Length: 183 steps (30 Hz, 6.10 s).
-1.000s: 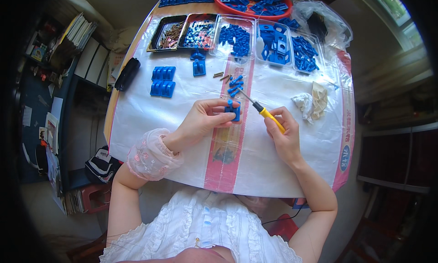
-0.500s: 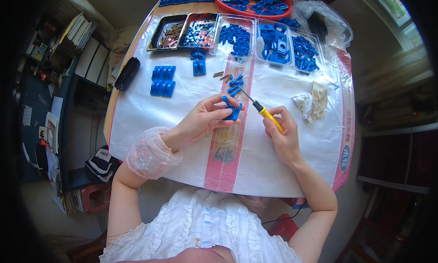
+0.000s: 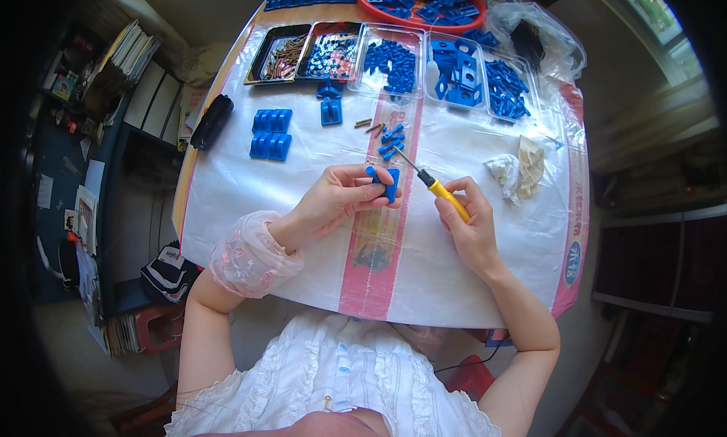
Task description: Assemble small plastic electronic housing components using a screwdriver.
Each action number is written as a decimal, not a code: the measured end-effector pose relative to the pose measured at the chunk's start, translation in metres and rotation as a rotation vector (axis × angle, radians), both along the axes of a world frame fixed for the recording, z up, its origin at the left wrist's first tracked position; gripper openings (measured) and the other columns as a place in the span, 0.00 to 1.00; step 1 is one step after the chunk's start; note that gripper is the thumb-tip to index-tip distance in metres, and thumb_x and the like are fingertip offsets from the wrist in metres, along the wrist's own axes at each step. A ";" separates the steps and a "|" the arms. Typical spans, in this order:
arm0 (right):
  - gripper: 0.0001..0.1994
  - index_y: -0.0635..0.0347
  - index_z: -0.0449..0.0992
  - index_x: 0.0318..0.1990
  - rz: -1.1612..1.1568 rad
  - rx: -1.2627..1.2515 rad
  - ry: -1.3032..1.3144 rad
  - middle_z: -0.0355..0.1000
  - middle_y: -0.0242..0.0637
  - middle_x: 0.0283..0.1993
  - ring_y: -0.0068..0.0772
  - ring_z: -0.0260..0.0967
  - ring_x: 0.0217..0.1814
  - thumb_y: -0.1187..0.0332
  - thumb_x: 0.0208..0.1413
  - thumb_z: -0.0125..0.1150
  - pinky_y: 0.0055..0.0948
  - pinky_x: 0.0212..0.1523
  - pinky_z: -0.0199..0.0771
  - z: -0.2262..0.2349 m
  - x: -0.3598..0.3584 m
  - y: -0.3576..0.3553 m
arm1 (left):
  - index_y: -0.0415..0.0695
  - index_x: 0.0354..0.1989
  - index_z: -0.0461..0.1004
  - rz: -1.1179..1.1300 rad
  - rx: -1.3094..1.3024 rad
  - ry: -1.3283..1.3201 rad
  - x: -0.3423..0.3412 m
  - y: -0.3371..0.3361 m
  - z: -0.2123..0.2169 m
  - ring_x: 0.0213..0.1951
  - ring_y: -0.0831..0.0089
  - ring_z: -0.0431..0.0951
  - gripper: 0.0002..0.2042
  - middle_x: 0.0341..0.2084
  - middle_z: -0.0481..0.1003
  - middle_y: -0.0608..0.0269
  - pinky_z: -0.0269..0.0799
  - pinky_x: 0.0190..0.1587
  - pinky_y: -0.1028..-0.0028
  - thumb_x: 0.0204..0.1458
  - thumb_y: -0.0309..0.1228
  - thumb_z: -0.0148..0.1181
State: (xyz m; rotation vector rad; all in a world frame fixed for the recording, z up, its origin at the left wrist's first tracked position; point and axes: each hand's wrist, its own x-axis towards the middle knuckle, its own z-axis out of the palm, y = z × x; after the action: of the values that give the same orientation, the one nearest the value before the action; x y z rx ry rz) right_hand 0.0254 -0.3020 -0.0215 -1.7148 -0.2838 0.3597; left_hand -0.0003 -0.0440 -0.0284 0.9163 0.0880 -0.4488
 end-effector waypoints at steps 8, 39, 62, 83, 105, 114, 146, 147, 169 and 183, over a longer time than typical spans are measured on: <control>0.07 0.60 0.68 0.46 0.002 0.000 0.010 0.65 0.23 0.24 0.12 0.57 0.25 0.71 0.66 0.59 0.17 0.26 0.53 0.001 0.000 0.000 | 0.38 0.51 0.78 -0.027 0.058 0.016 0.000 0.000 0.004 0.49 0.66 0.82 0.10 0.47 0.78 0.56 0.80 0.54 0.76 0.62 0.20 0.57; 0.10 0.62 0.77 0.39 -0.044 -0.273 -0.698 0.74 0.38 0.28 0.32 0.72 0.25 0.76 0.51 0.72 0.28 0.25 0.69 0.010 -0.005 0.001 | 0.41 0.59 0.71 0.007 0.361 -0.323 0.005 0.005 -0.004 0.30 0.88 0.70 0.13 0.37 0.77 0.66 0.67 0.34 0.88 0.68 0.25 0.49; 0.07 0.67 0.76 0.38 -0.038 -0.164 -0.415 0.76 0.35 0.27 0.19 0.73 0.28 0.76 0.55 0.69 0.20 0.30 0.70 0.005 -0.015 0.002 | 0.41 0.56 0.73 -0.006 0.404 -0.313 -0.001 0.005 0.000 0.29 0.89 0.70 0.12 0.34 0.76 0.69 0.69 0.32 0.86 0.66 0.22 0.50; 0.12 0.57 0.63 0.47 -0.053 0.338 -0.069 0.74 0.39 0.32 0.17 0.61 0.27 0.58 0.73 0.46 0.18 0.30 0.61 0.000 0.005 -0.002 | 0.38 0.63 0.67 0.031 0.399 -0.362 -0.004 -0.011 0.007 0.44 0.76 0.80 0.19 0.50 0.78 0.55 0.77 0.48 0.78 0.63 0.19 0.52; 0.09 0.63 0.75 0.41 0.029 0.012 -0.244 0.74 0.27 0.30 0.10 0.67 0.32 0.80 0.55 0.69 0.15 0.31 0.67 0.002 -0.013 0.005 | 0.41 0.54 0.73 -0.064 0.862 -0.784 -0.023 -0.030 0.004 0.36 0.67 0.86 0.23 0.32 0.84 0.56 0.82 0.41 0.72 0.51 0.30 0.73; 0.07 0.63 0.75 0.40 0.058 0.013 -0.246 0.75 0.28 0.33 0.10 0.67 0.31 0.79 0.57 0.68 0.16 0.31 0.67 0.000 -0.015 0.003 | 0.42 0.54 0.73 -0.093 0.837 -0.797 -0.022 -0.028 0.008 0.37 0.67 0.86 0.21 0.35 0.83 0.56 0.82 0.43 0.72 0.52 0.26 0.71; 0.06 0.62 0.72 0.40 0.040 0.257 0.103 0.79 0.37 0.34 0.15 0.70 0.29 0.77 0.59 0.64 0.16 0.24 0.63 0.011 -0.009 0.001 | 0.41 0.60 0.68 -0.077 0.622 -0.603 -0.014 -0.023 0.011 0.44 0.71 0.83 0.32 0.43 0.79 0.59 0.82 0.49 0.70 0.45 0.21 0.75; 0.06 0.61 0.71 0.40 0.057 0.255 0.108 0.79 0.38 0.34 0.14 0.66 0.26 0.76 0.60 0.63 0.16 0.23 0.60 0.011 -0.007 0.000 | 0.41 0.59 0.68 -0.065 0.631 -0.620 -0.013 -0.023 0.011 0.43 0.72 0.83 0.31 0.42 0.79 0.60 0.82 0.48 0.71 0.45 0.21 0.75; 0.05 0.62 0.77 0.37 0.053 0.141 0.186 0.78 0.32 0.30 0.15 0.73 0.29 0.74 0.58 0.68 0.15 0.24 0.63 0.009 -0.001 -0.004 | 0.43 0.63 0.69 -0.007 0.705 -0.730 -0.013 -0.023 0.009 0.40 0.77 0.78 0.31 0.44 0.72 0.63 0.78 0.40 0.79 0.48 0.21 0.70; 0.05 0.63 0.77 0.36 0.056 0.116 0.138 0.79 0.33 0.32 0.19 0.77 0.34 0.74 0.57 0.68 0.16 0.28 0.68 0.013 -0.005 -0.002 | 0.41 0.64 0.66 -0.089 0.533 -0.552 -0.013 -0.021 0.007 0.41 0.82 0.74 0.29 0.47 0.70 0.64 0.76 0.44 0.81 0.53 0.22 0.68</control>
State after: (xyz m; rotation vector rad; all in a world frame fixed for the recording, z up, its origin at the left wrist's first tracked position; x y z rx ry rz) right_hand 0.0204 -0.3041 -0.0090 -1.5629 -0.2474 0.4911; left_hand -0.0134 -0.0651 -0.0213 1.5444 -0.3546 -0.2402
